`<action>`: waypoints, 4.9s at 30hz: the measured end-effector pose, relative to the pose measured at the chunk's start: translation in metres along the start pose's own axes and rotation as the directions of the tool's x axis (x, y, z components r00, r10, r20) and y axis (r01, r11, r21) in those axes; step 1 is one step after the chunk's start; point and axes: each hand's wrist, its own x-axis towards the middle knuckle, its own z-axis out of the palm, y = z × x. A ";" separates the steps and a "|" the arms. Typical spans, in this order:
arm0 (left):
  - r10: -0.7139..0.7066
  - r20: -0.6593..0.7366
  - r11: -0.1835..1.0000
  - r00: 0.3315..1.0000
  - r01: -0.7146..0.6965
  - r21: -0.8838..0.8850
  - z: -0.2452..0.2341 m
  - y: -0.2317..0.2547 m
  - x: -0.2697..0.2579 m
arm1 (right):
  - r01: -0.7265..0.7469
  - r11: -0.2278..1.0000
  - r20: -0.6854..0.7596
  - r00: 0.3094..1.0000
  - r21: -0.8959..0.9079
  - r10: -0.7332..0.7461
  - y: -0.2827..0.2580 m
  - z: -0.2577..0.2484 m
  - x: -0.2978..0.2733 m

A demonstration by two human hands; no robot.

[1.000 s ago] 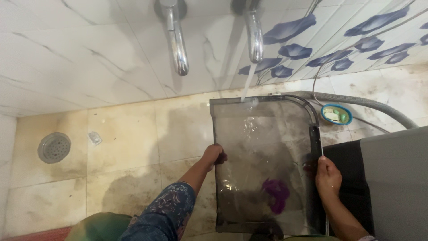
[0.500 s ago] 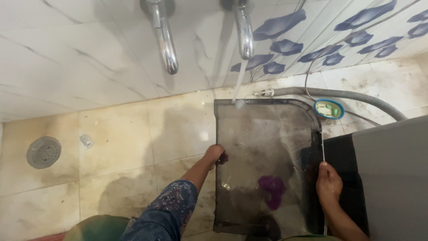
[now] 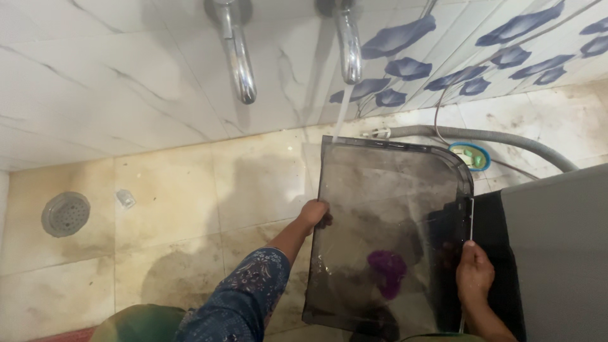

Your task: The person removes the transparent door of a top-loading washing machine, scrubs it with a purple cloth, rinses it under a wall-mounted tap, and places it back on the machine. They then fill a blue mug with water from the tap and pour it onto the machine's control panel.

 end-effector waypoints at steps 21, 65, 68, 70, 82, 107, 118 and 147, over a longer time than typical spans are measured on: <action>-0.048 -0.581 0.975 0.813 -0.089 -0.206 -0.149 0.053 -0.160 | 0.201 0.969 0.658 0.713 0.141 -0.244 -0.139 0.212 0.031; 0.080 -0.830 0.706 0.552 -0.619 -0.344 -0.175 0.019 -0.323 | -0.308 0.940 0.844 0.534 0.145 0.045 -0.196 0.132 0.072; 0.055 -0.815 0.729 0.576 -0.581 -0.362 -0.171 0.015 -0.317 | -0.373 0.922 0.844 0.523 0.103 0.118 -0.195 0.126 0.059; -0.034 -0.850 0.714 0.526 -0.582 -0.389 -0.173 0.010 -0.315 | -0.368 0.925 0.857 0.503 0.092 0.115 -0.184 0.126 0.046; 0.002 -0.953 0.741 0.302 -0.641 -0.201 -0.186 -0.004 -0.319 | -0.490 0.861 0.888 0.446 0.138 0.111 -0.110 0.147 -0.005; 0.012 -0.986 0.583 0.167 -0.802 -0.129 -0.210 0.024 -0.358 | -0.437 0.864 0.905 0.422 0.250 -0.049 -0.158 0.193 -0.030; -0.004 -0.932 0.626 0.363 -0.726 -0.285 -0.181 0.021 -0.318 | -0.413 0.833 0.802 0.595 0.368 -0.059 -0.102 0.135 -0.002; -0.125 -0.681 0.874 0.722 -0.245 -0.420 -0.129 -0.113 -0.146 | -0.056 0.977 0.493 0.868 0.204 -0.053 -0.122 -0.022 0.044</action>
